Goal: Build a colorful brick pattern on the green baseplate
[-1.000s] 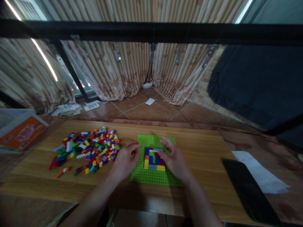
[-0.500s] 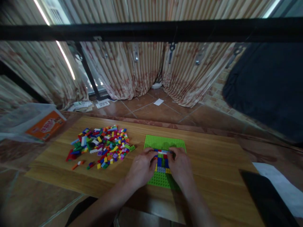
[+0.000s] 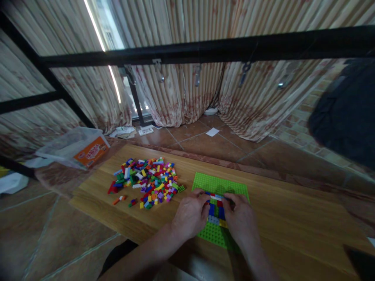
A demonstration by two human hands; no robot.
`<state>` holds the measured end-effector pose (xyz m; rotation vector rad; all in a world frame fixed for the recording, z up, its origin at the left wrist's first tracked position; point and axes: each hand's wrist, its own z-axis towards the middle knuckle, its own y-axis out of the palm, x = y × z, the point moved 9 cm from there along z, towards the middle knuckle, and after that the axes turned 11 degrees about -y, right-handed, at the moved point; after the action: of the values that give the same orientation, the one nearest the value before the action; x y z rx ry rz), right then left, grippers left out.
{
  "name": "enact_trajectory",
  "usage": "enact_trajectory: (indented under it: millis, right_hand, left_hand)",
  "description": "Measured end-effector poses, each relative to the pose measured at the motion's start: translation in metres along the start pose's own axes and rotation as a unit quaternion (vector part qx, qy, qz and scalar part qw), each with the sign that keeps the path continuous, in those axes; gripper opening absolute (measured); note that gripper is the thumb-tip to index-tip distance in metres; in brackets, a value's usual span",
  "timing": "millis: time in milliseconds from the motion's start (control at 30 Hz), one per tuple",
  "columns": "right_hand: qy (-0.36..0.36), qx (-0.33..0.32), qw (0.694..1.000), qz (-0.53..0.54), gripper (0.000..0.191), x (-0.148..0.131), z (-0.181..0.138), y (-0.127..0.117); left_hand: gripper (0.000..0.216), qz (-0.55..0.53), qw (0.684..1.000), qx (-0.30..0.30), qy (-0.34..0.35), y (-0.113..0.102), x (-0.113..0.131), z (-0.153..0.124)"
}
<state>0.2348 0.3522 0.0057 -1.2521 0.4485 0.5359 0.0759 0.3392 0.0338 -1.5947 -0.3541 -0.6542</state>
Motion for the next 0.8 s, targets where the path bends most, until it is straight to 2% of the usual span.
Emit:
enact_trajectory:
  millis: [233, 500, 700, 800]
  right_hand:
    - [0.002, -0.021, 1.0, -0.012, 0.045, 0.004, 0.001, 0.002]
    - [0.029, -0.033, 0.999, -0.015, 0.046, 0.003, 0.002, 0.0]
    - [0.009, -0.023, 0.999, -0.026, 0.043, 0.001, 0.003, -0.001]
    - [0.001, -0.021, 0.999, -0.035, 0.042, 0.003, 0.003, 0.001]
  left_hand:
    - [0.025, 0.011, 1.0, -0.001, 0.006, 0.0, 0.0, -0.001]
    - [0.024, 0.013, 1.0, -0.011, -0.01, -0.011, -0.004, -0.001]
    - [0.027, -0.003, 1.0, 0.011, -0.025, -0.023, -0.017, 0.002]
    - [0.026, -0.009, 0.999, 0.027, -0.042, -0.036, -0.029, 0.005]
